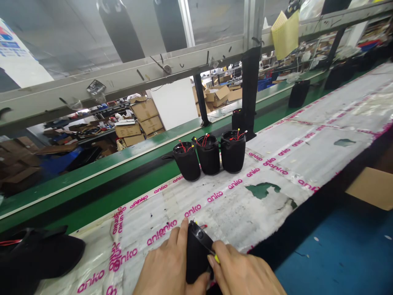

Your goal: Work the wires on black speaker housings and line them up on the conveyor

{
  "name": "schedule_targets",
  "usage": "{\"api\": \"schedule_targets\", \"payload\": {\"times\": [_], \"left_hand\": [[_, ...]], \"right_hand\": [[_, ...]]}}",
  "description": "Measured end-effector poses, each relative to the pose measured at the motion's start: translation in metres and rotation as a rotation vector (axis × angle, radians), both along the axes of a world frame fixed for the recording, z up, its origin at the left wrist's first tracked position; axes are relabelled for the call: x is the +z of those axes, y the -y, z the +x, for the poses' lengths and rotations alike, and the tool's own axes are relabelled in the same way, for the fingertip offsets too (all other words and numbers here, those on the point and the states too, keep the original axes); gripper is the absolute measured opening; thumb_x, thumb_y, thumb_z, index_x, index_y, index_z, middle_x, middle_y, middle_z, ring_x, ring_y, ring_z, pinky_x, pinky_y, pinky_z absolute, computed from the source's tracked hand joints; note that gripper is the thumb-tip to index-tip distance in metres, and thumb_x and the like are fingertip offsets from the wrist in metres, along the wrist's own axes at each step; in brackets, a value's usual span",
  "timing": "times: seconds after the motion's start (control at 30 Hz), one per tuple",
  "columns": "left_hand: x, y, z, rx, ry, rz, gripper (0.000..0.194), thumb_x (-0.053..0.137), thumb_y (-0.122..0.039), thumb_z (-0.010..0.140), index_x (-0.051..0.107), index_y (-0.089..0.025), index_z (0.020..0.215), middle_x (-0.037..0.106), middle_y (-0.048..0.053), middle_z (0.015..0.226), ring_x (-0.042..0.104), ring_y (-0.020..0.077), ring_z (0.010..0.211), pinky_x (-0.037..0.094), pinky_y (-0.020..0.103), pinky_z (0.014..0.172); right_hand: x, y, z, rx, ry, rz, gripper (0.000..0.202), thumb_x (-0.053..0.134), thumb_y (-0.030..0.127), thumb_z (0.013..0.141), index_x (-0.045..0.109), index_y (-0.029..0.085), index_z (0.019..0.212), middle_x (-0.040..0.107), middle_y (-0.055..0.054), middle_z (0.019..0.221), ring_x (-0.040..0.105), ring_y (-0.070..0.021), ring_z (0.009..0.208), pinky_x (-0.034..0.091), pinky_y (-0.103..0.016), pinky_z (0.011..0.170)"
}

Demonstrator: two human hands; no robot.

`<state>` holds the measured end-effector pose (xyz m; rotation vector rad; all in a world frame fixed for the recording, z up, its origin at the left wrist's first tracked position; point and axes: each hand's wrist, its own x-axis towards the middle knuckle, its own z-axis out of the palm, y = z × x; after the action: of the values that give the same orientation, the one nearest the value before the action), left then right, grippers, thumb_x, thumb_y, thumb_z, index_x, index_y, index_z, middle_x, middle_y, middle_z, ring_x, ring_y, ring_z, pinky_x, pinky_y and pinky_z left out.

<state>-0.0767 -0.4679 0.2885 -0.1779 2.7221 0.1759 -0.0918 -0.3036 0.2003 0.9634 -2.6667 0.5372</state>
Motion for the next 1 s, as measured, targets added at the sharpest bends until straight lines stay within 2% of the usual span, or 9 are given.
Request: {"api": "schedule_targets", "payload": {"times": [0.2, 0.4, 0.67, 0.83, 1.0], "left_hand": [[-0.002, -0.004, 0.002, -0.008, -0.006, -0.051, 0.097, 0.054, -0.047, 0.074, 0.012, -0.011, 0.154, 0.041, 0.021, 0.150, 0.058, 0.0407, 0.119, 0.051, 0.050, 0.092], [-0.004, -0.012, 0.005, -0.018, -0.076, -0.159, 0.089, 0.055, -0.040, 0.078, 0.017, -0.011, 0.153, 0.046, 0.018, 0.148, 0.062, 0.0330, 0.115, 0.055, 0.043, 0.089], [-0.004, -0.013, -0.001, -0.025, -0.034, -0.174, 0.088, 0.057, -0.038, 0.077, 0.023, -0.009, 0.151, 0.049, 0.020, 0.145, 0.062, 0.0336, 0.115, 0.056, 0.042, 0.088], [-0.009, -0.007, -0.006, -0.043, -0.044, -0.157, 0.087, 0.058, -0.037, 0.075, 0.026, -0.010, 0.151, 0.053, 0.019, 0.140, 0.066, 0.0332, 0.106, 0.057, 0.040, 0.083], [-0.008, -0.009, -0.008, -0.052, 0.005, -0.177, 0.086, 0.054, -0.038, 0.078, 0.021, -0.008, 0.152, 0.046, 0.022, 0.147, 0.066, 0.0347, 0.107, 0.057, 0.041, 0.083]], "right_hand": [[0.001, -0.001, 0.004, -0.036, -0.011, 0.002, 0.011, 0.041, 0.017, 0.095, 0.047, 0.024, 0.088, 0.062, 0.001, 0.059, 0.060, -0.0189, 0.038, 0.018, -0.031, 0.036], [0.005, 0.001, 0.005, -0.040, 0.015, 0.067, 0.012, 0.046, 0.012, 0.092, 0.048, 0.023, 0.087, 0.062, 0.002, 0.058, 0.060, -0.0183, 0.037, 0.015, -0.031, 0.035], [0.004, 0.002, 0.001, -0.057, 0.020, 0.136, 0.014, 0.048, 0.007, 0.087, 0.054, 0.020, 0.086, 0.061, 0.000, 0.054, 0.058, -0.0184, 0.035, 0.012, -0.031, 0.034], [0.023, 0.006, -0.008, -0.004, 0.105, 0.195, 0.014, 0.052, 0.005, 0.080, 0.059, 0.017, 0.084, 0.059, -0.001, 0.047, 0.059, -0.0204, 0.035, 0.012, -0.033, 0.034], [0.053, 0.013, -0.015, -0.001, 0.311, 0.367, 0.027, 0.055, 0.000, 0.073, 0.065, 0.012, 0.095, 0.069, -0.006, 0.062, 0.068, -0.0235, 0.050, 0.011, -0.032, 0.036]]}}
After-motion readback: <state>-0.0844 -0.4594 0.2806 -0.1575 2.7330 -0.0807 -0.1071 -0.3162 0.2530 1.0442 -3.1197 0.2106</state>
